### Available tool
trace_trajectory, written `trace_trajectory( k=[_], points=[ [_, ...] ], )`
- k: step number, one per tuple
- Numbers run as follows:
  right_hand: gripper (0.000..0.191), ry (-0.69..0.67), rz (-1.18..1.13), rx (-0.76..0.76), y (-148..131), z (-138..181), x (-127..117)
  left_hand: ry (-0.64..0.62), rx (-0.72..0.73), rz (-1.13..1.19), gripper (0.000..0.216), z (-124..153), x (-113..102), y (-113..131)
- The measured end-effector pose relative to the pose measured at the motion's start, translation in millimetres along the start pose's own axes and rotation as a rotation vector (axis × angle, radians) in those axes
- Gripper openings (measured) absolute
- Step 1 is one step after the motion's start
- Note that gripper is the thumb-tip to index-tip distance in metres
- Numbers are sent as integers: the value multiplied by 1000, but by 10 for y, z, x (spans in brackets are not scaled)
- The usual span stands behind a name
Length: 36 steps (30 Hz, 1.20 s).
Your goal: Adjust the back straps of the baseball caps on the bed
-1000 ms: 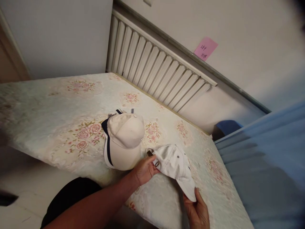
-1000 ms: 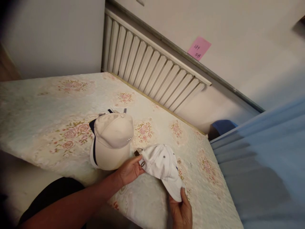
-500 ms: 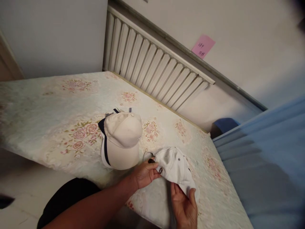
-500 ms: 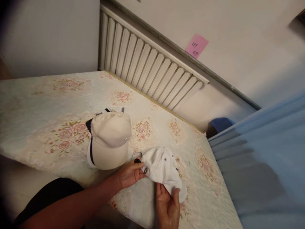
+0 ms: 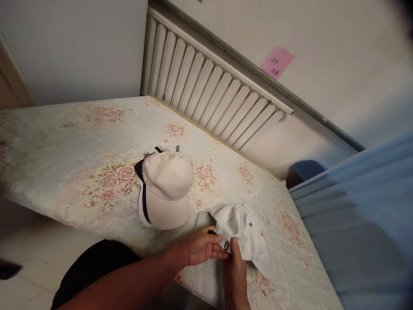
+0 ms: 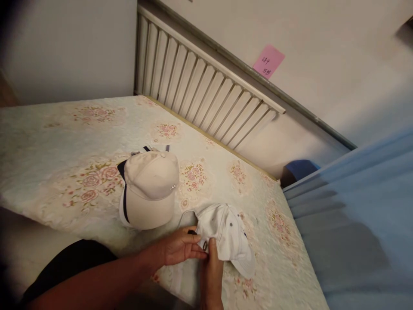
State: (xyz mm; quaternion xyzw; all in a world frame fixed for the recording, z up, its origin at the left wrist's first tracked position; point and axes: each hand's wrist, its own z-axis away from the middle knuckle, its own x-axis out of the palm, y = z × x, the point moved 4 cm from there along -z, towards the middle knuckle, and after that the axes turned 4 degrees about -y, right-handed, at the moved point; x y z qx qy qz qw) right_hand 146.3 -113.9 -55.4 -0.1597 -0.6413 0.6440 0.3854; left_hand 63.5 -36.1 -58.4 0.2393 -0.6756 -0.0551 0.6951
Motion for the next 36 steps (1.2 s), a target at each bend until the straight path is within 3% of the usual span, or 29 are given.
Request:
trace_trajectory(
  k=[4, 7, 11, 15, 19, 21, 23, 25, 28, 32, 36],
  points=[
    [46, 188, 122, 2, -110, -6, -157, -36, -119, -243, 30, 5, 21, -18],
    [40, 308, 243, -94, -266, -6, -323, -20, -146, -551, 28, 8, 39, 42],
    [36, 317, 48, -158, -461, -52, -331, 108, 40, -884, 17, 55, 107, 278],
    [33, 268, -287, -97, -579, -112, -198, 183, 185, -933, 14, 127, 175, 490],
    [38, 284, -364, -92, -647, -145, -202, 310, 343, -1157, 11, 193, 163, 640],
    [39, 258, -357, -90, -673, -167, -220, 268, 413, -1410, 8, 215, 190, 654],
    [40, 243, -356, -84, -700, -186, -239, 121, 456, -1663, 12, 230, 233, 609],
    [39, 241, -364, -78, -725, -199, -256, -21, 451, -1876, 19, 245, 246, 536],
    [39, 223, -371, -68, -759, -208, -256, -77, 383, -2108, 21, 250, 195, 452],
    [38, 249, -367, -57, -788, -201, -231, -115, 320, -2264, 19, 237, 126, 384],
    [36, 289, -380, -35, -783, -205, -204, -126, 286, -2229, 19, 217, 106, 353]
  ],
)
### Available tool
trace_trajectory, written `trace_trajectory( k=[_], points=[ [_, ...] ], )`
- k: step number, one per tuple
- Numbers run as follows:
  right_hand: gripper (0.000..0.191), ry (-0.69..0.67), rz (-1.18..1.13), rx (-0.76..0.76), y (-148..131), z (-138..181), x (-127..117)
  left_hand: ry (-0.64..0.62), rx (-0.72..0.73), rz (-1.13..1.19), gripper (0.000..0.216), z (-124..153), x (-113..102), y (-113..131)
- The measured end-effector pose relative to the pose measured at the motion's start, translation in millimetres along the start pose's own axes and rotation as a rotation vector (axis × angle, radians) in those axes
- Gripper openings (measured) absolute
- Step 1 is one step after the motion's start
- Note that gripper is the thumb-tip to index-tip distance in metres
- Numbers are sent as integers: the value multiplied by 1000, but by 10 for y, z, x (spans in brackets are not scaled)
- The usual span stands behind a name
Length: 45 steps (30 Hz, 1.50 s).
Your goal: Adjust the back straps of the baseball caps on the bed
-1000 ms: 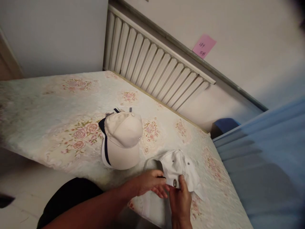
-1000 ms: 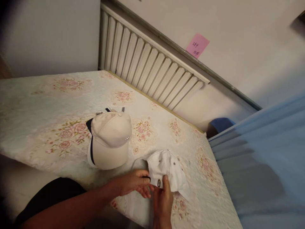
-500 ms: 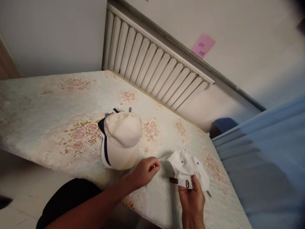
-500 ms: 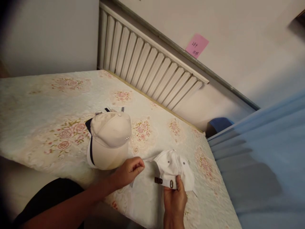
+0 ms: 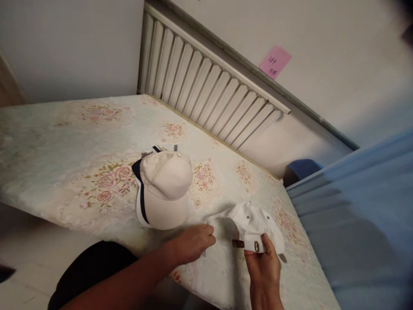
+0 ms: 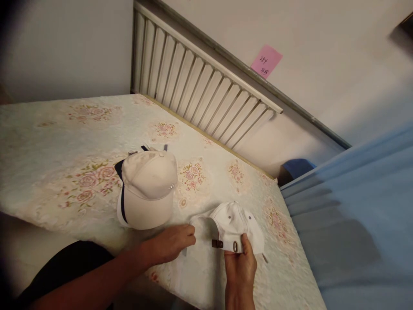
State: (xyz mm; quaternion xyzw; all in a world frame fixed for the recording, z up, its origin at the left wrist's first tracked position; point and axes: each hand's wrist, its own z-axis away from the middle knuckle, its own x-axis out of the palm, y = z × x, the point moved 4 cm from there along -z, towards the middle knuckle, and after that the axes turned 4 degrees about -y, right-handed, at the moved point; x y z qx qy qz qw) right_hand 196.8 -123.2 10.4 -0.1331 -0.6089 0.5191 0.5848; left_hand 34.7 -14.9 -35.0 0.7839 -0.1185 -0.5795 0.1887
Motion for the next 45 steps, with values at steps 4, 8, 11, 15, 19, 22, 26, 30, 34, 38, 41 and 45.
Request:
trace_trajectory(
  k=[4, 8, 11, 15, 19, 22, 26, 30, 34, 38, 41, 45],
  points=[
    [34, -3, -30, 44, 19, -20, 10, 44, -11, 193, 18, -38, -10, 41],
    [31, 10, -31, 111, -7, 12, 27, 132, -57, 401, 10, -82, -78, 82],
    [29, 21, -23, 189, -1, 72, 41, 144, -191, 739, 7, -114, -70, 46],
    [28, 5, -22, 236, 84, 129, 45, 96, -305, 1356, 8, -150, 48, 8],
    [27, -6, -27, 270, 234, 154, 36, 135, -303, 1588, 17, -160, 83, -14],
    [25, -39, -3, 263, 321, 162, 50, 73, -300, 1616, 15, -165, 121, 2],
    [25, -47, 5, 228, 387, 174, 85, 16, -288, 1704, 22, -190, 218, 35],
    [30, -18, -33, 210, 435, 206, 132, 32, -290, 1752, 25, -212, 279, 42],
    [34, -79, 63, 190, 481, 260, 176, 33, -299, 1653, 22, -207, 289, 45],
    [34, -252, 180, 214, 538, 354, 224, 66, -340, 1554, 18, -198, 313, 23],
    [31, -309, 266, 157, 540, 410, 207, 95, -418, 1587, 28, -198, 344, -6],
    [29, -312, 425, 107, 551, 421, 101, 102, -421, 1641, 28, -210, 334, -12]
  ],
)
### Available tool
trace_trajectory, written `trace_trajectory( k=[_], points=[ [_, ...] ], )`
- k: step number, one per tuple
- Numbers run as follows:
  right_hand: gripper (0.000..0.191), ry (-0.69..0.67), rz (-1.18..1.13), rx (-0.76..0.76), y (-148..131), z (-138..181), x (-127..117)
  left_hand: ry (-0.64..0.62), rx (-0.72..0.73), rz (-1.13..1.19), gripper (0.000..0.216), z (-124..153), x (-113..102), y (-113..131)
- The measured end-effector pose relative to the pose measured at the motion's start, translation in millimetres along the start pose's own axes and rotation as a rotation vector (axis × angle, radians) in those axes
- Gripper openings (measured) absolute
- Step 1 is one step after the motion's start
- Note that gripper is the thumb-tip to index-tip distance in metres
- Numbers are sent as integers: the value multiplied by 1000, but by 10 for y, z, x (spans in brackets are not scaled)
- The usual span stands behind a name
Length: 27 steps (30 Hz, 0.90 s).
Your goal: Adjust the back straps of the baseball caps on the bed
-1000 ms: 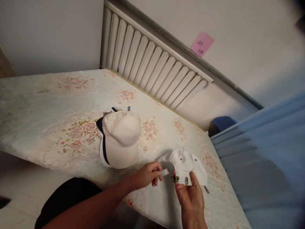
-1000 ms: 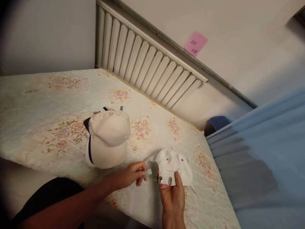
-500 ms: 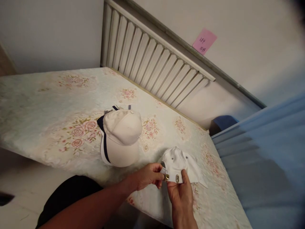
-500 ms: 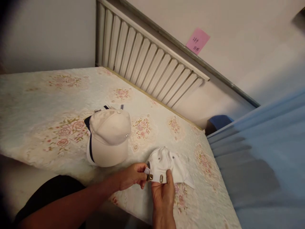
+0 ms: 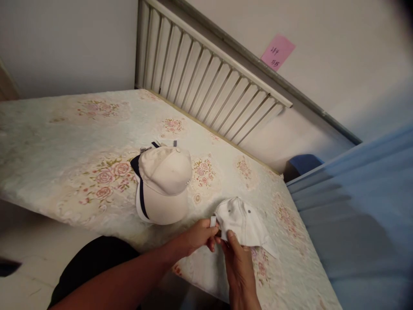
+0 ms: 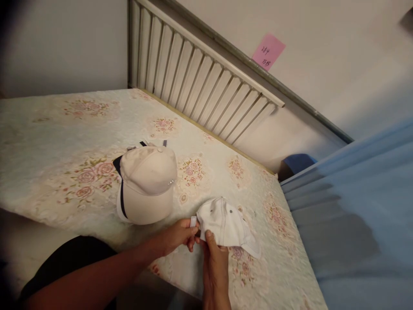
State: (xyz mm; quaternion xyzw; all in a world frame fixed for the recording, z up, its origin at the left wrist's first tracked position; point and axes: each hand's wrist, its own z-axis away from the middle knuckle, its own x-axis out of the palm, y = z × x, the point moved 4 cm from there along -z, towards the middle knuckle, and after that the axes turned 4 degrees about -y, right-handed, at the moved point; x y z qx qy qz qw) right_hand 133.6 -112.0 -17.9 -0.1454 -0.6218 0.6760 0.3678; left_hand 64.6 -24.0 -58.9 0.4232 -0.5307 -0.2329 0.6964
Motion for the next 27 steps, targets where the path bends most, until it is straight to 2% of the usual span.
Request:
trace_trajectory(
  k=[3, 7, 12, 18, 23, 27],
  points=[
    [30, 17, 91, 57, 81, 5, -68, 5, 8, -14, 25, 15, -2, 37],
    [33, 75, 137, 45, 118, 2, -101, -38, 9, -33, 27, 56, 32, 107],
    [25, 69, -8, 111, 84, -44, -87, -40, -9, -45, 31, 104, 74, 192],
    [21, 52, -146, 142, 2, -94, -123, 27, 52, -175, 26, 119, 25, 270],
    [21, 37, -181, 153, -34, -104, -124, -70, 61, -285, 36, 117, 16, 218],
    [19, -23, -225, 177, -27, -109, -87, -114, 52, -340, 32, 143, 45, 214]
  ],
)
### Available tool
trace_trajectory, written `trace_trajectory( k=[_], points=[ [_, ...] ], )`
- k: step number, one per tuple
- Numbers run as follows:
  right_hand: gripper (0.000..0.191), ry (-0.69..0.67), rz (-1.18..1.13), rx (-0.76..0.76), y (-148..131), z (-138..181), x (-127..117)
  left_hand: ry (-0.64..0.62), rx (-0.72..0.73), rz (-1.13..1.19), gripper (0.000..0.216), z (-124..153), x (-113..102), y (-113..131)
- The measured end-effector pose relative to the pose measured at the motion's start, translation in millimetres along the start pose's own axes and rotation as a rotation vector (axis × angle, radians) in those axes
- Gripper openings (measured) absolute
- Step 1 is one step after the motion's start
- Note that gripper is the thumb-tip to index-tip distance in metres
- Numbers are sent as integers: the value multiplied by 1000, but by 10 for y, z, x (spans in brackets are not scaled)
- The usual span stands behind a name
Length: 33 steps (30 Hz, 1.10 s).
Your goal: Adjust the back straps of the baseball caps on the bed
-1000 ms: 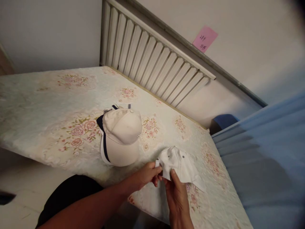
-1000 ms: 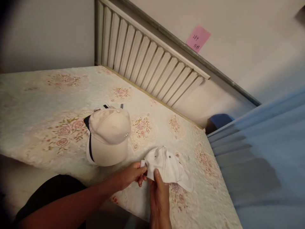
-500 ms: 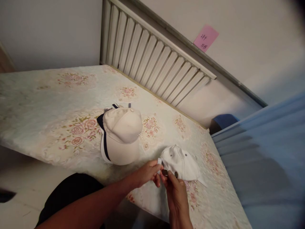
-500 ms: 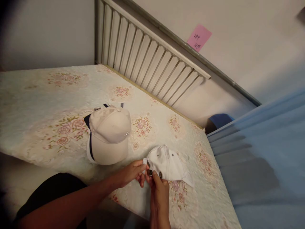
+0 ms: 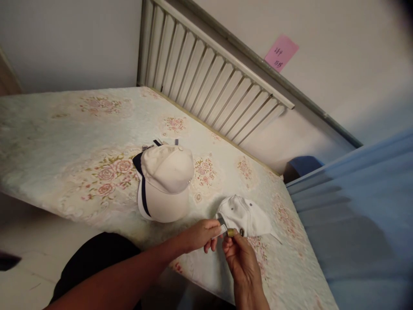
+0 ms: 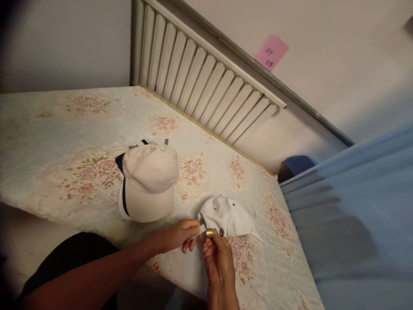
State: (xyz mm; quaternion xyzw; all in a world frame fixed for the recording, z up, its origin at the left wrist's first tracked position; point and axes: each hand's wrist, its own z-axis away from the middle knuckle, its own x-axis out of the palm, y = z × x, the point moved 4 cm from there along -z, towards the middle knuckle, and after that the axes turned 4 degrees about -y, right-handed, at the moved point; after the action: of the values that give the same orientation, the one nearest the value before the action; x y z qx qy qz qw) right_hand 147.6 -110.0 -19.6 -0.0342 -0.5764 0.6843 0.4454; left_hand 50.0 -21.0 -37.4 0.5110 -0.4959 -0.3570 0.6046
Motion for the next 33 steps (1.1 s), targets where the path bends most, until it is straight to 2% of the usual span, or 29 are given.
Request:
trace_trajectory(
  k=[5, 10, 27, 33],
  points=[
    [21, -49, -18, 29, 18, -10, 15, -22, -39, -27, 31, 9, 20, 23],
    [21, -23, -54, 39, 22, -15, -18, -33, -65, -24, 28, 12, 21, 18],
    [19, -43, -75, 55, 83, -12, -30, -65, -46, -90, 27, 22, 31, 13],
    [20, -2, -100, 70, 81, 4, -23, -60, -24, -81, 26, 21, 30, 22]
  ],
)
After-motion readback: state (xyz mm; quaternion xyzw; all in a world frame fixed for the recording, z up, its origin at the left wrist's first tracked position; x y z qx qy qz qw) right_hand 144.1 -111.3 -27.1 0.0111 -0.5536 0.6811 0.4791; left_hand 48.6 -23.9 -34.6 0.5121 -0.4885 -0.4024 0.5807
